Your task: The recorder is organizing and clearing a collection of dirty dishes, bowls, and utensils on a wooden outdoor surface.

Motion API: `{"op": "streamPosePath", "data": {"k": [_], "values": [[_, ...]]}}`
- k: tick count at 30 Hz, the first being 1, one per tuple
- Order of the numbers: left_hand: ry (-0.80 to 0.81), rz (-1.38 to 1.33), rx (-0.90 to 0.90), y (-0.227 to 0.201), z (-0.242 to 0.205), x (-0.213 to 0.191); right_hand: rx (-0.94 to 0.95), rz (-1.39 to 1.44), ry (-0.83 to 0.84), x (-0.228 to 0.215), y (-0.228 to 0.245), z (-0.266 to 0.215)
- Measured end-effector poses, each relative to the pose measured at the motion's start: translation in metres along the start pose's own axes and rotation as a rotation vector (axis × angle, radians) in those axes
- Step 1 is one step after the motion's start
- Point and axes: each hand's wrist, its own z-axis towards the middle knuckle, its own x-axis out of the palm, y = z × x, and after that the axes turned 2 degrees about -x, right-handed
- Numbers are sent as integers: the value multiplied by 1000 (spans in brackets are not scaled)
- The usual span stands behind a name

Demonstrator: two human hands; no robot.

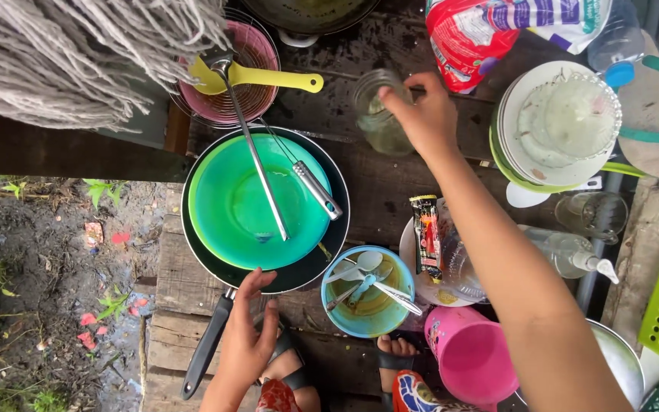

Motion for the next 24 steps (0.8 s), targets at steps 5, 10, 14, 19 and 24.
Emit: {"op": "streamPosePath", "data": {"k": [5,10,14,19,24], "values": [[2,20,-7,3,1,-5,-215,-830,213,21,23,-5],[51,-43,16,-10,3,-1,-283,-1232,364,39,-11,-11],[30,46,-1,-15,2,-4,-496,-1427,367,68,-34,-10],[31,115,-13,-15,2,-2,-354,-1557,554,92,11,3],[39,142,-103,-12,4,-6,-92,-1195,374,67,106,17]]}}
